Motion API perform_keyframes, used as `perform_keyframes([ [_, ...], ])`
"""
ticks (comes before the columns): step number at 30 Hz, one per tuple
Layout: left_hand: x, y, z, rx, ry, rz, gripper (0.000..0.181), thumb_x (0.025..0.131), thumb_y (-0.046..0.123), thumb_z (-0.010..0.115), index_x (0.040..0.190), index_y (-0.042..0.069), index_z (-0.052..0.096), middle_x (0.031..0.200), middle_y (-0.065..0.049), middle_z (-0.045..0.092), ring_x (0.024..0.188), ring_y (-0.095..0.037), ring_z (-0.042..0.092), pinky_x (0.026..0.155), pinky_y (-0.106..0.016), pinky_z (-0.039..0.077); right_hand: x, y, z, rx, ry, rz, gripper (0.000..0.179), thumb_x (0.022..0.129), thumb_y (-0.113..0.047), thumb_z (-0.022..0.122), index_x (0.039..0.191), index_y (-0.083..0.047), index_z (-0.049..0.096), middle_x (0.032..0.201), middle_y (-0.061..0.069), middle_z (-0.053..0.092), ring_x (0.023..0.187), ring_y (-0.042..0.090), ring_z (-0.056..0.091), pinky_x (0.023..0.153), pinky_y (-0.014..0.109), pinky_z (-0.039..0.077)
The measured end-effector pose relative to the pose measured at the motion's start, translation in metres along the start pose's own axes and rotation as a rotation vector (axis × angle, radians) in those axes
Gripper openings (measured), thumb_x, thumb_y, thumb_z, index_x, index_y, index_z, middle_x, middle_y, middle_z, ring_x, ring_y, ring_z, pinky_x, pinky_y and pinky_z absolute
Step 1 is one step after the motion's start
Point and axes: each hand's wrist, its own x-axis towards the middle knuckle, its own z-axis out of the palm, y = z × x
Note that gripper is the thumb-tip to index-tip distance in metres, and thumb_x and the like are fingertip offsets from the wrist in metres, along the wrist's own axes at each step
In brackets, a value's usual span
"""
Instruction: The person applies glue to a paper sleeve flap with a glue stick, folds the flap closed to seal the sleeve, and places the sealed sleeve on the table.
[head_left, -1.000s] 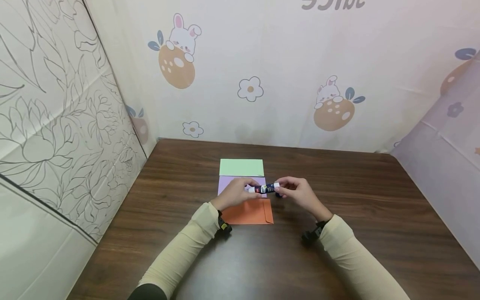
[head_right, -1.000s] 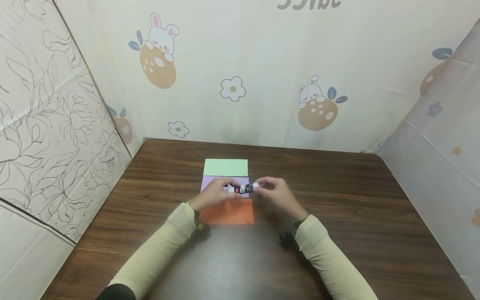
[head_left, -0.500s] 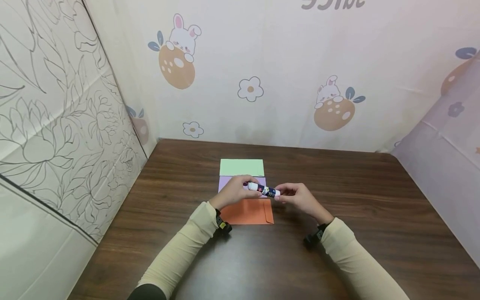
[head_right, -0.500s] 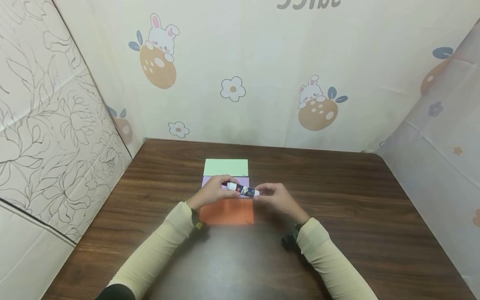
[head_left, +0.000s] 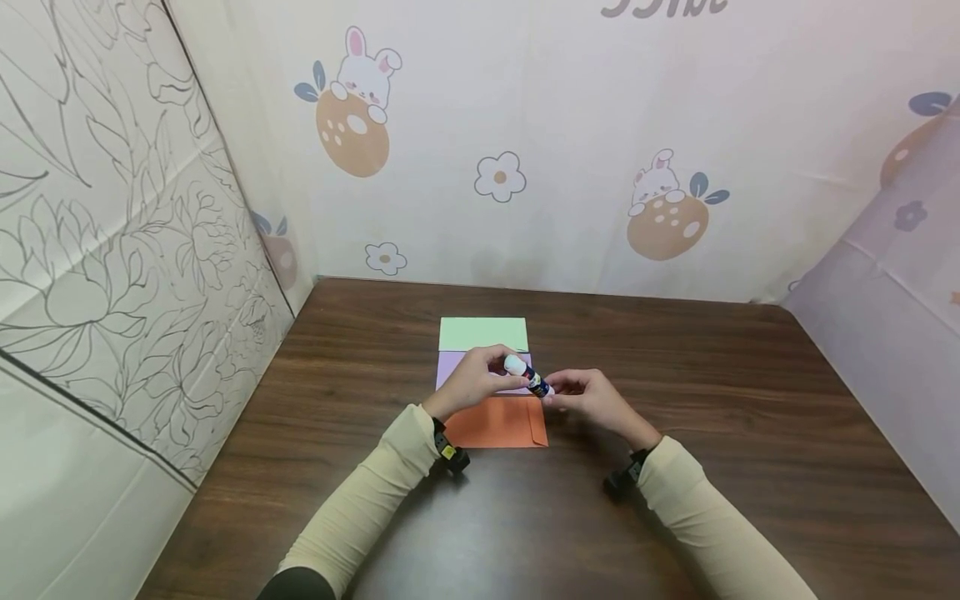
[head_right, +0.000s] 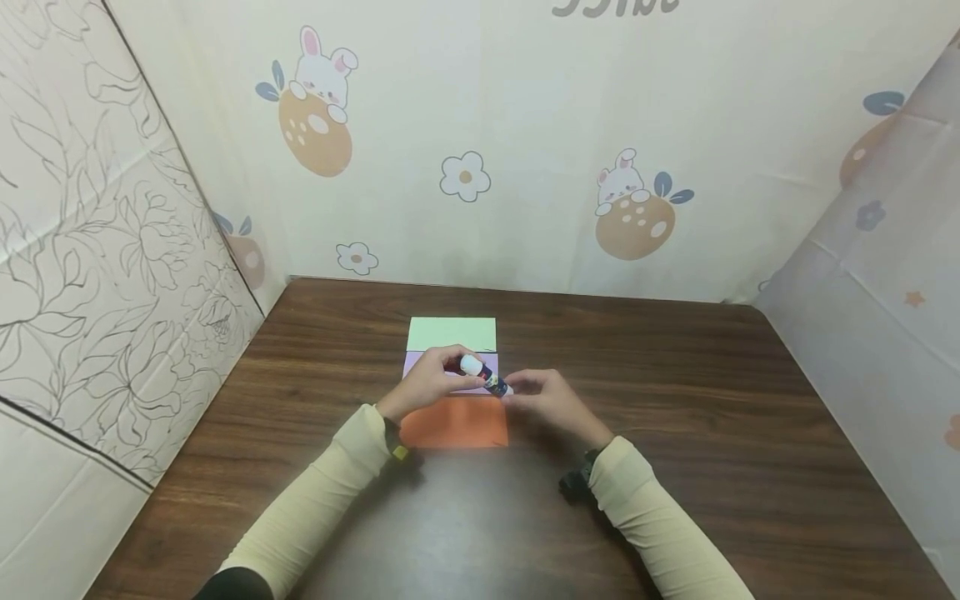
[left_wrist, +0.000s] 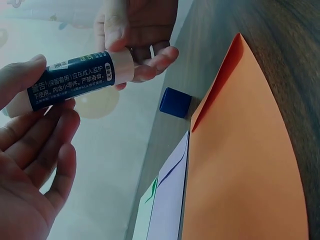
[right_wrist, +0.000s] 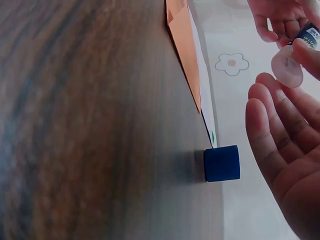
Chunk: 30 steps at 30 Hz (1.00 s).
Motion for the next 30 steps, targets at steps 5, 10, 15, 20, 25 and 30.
perform_keyframes([
  [5, 0.0, -0.001, 0.0, -0.039, -0.009, -0.003, 0.027, 0.084, 0.015, 0.076, 0.107, 0.003, 0.067, 0.096, -0.012, 0.069, 0.078, -0.01, 0.061, 0.07, -0.02, 0.051, 0.002, -0.002, 0.0, -0.009, -0.045, -0.018, 0.029, 0.089, -0.018, 0.071, 0.113, -0.001, 0.069, 0.089, 0.013, 0.067, 0.075, 0.021, 0.061, 0.065, 0.034, 0.056],
  [10, 0.0, -0.001, 0.001, -0.064, -0.02, 0.0, 0.027, 0.085, 0.013, 0.075, 0.108, 0.002, 0.066, 0.099, -0.014, 0.071, 0.084, -0.009, 0.065, 0.075, -0.021, 0.054, 0.003, -0.003, 0.0, -0.024, -0.087, -0.027, 0.03, 0.092, -0.018, 0.067, 0.114, 0.002, 0.068, 0.093, 0.013, 0.069, 0.076, 0.026, 0.064, 0.069, 0.036, 0.057],
  [15, 0.0, -0.001, 0.003, -0.063, -0.015, -0.013, 0.025, 0.085, 0.013, 0.075, 0.105, 0.003, 0.065, 0.1, -0.014, 0.072, 0.085, -0.009, 0.065, 0.075, -0.02, 0.054, 0.002, -0.004, 0.0, -0.045, -0.065, -0.023, 0.028, 0.091, -0.018, 0.069, 0.111, 0.002, 0.069, 0.09, 0.013, 0.069, 0.075, 0.029, 0.063, 0.067, 0.034, 0.056],
  [20, -0.001, 0.0, 0.006, -0.081, 0.029, -0.04, 0.023, 0.084, 0.013, 0.076, 0.1, 0.002, 0.064, 0.095, -0.014, 0.072, 0.079, -0.006, 0.064, 0.071, -0.02, 0.053, 0.003, -0.005, 0.003, -0.096, 0.03, -0.008, 0.026, 0.083, -0.022, 0.078, 0.102, -0.004, 0.073, 0.083, 0.008, 0.067, 0.074, 0.022, 0.057, 0.063, 0.026, 0.05],
  [25, -0.001, -0.001, 0.011, -0.097, 0.062, -0.064, 0.022, 0.084, 0.014, 0.076, 0.095, 0.001, 0.062, 0.091, -0.016, 0.072, 0.075, -0.005, 0.063, 0.067, -0.021, 0.053, 0.002, -0.005, 0.006, -0.156, 0.11, -0.001, 0.025, 0.076, -0.022, 0.083, 0.093, -0.006, 0.073, 0.077, 0.004, 0.065, 0.069, 0.017, 0.053, 0.059, 0.024, 0.045],
  [30, -0.001, -0.001, 0.011, -0.111, 0.063, -0.06, 0.023, 0.085, 0.014, 0.075, 0.098, 0.001, 0.062, 0.093, -0.016, 0.072, 0.078, -0.005, 0.065, 0.068, -0.022, 0.054, 0.001, -0.004, 0.008, -0.143, 0.135, -0.021, 0.028, 0.077, -0.023, 0.083, 0.096, -0.005, 0.072, 0.078, 0.004, 0.065, 0.068, 0.016, 0.053, 0.058, 0.023, 0.045],
])
